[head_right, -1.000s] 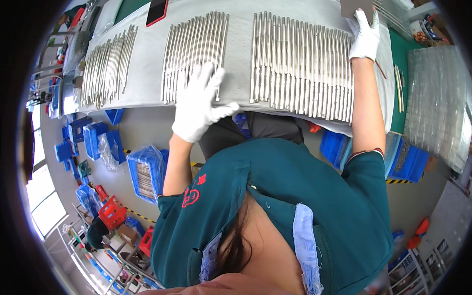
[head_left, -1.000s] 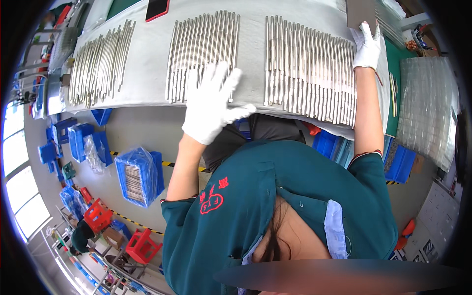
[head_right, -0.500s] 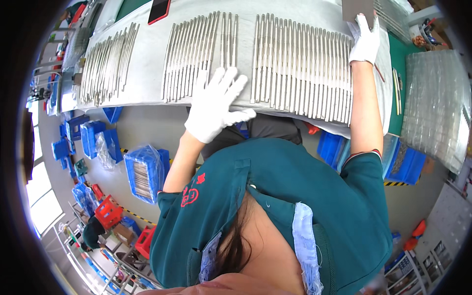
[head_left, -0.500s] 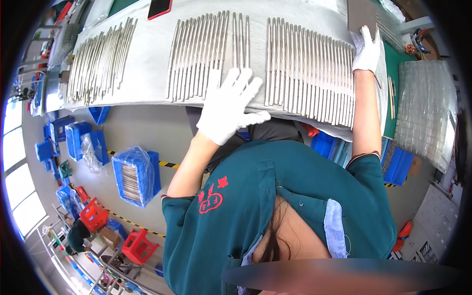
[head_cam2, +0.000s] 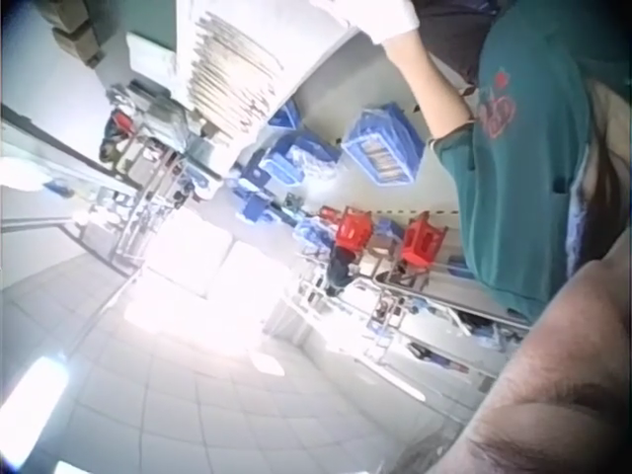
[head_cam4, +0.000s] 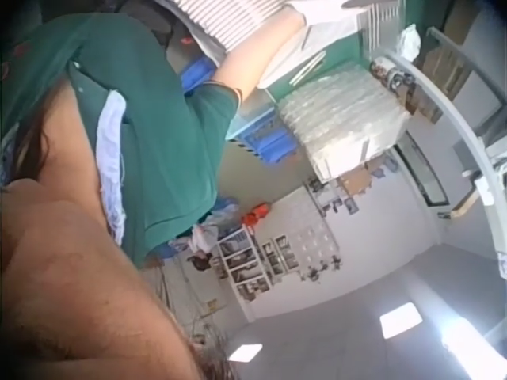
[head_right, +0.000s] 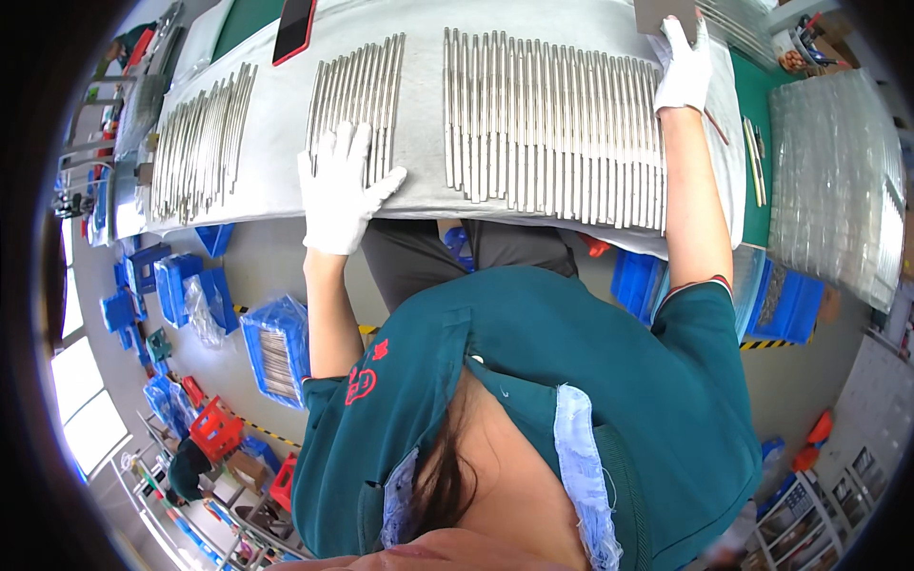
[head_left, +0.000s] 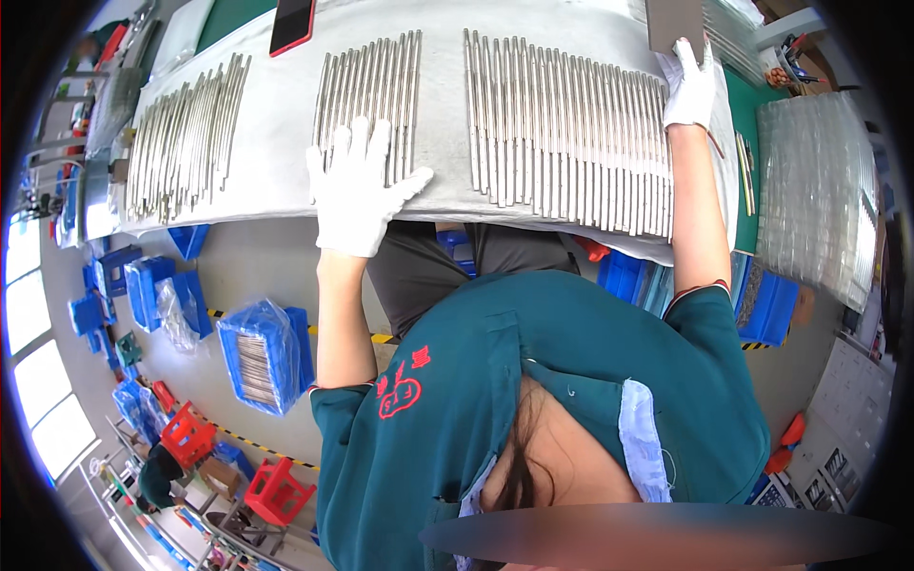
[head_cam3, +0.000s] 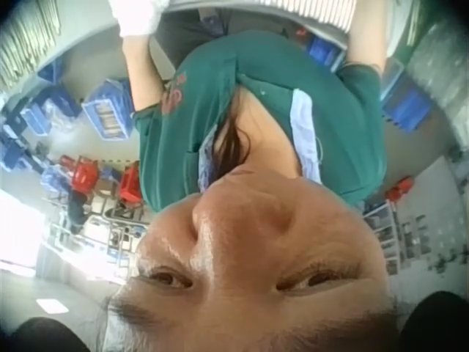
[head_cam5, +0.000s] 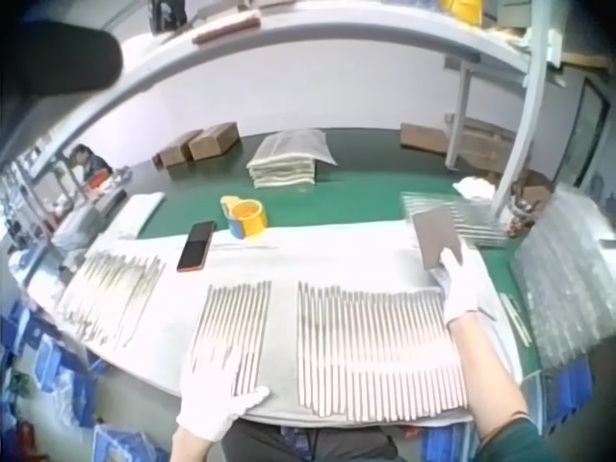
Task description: The person is arranging long metal rods into organized rows on a workstation.
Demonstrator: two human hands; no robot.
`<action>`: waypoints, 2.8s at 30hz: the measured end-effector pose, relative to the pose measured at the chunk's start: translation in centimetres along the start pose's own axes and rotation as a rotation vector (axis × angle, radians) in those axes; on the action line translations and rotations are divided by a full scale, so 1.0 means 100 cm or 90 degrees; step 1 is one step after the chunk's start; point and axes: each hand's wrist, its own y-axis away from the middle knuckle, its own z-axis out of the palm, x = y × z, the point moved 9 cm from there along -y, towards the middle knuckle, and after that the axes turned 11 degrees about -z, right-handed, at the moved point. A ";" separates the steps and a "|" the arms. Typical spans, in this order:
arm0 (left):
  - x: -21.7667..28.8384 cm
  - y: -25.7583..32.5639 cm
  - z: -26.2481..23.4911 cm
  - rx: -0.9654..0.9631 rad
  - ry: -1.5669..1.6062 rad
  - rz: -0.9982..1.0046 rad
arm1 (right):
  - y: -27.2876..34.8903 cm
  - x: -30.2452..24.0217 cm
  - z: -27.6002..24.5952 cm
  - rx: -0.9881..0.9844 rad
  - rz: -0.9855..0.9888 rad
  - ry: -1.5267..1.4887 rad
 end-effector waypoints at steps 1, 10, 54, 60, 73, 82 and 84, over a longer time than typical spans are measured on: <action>0.001 0.000 0.001 -0.008 -0.010 -0.001 | 0.000 0.000 0.000 0.000 0.002 0.000; 0.049 -0.001 0.006 -0.056 0.134 0.048 | 0.001 0.002 0.003 -0.009 0.021 -0.016; 0.000 -0.148 0.056 0.163 0.188 0.245 | 0.059 0.054 0.196 -0.440 0.336 -0.218; 0.005 -0.169 0.067 0.105 0.104 0.197 | 0.083 0.093 0.273 -0.626 0.431 -0.271; -0.006 -0.150 0.058 -0.004 0.199 0.063 | 0.118 0.076 0.275 -0.686 0.492 -0.285; 0.094 -0.011 -0.005 -0.075 0.244 0.304 | 0.058 0.078 0.209 -0.616 0.445 -0.213; 0.124 0.013 0.005 -0.060 0.265 0.357 | 0.064 0.072 0.209 -0.628 0.455 -0.218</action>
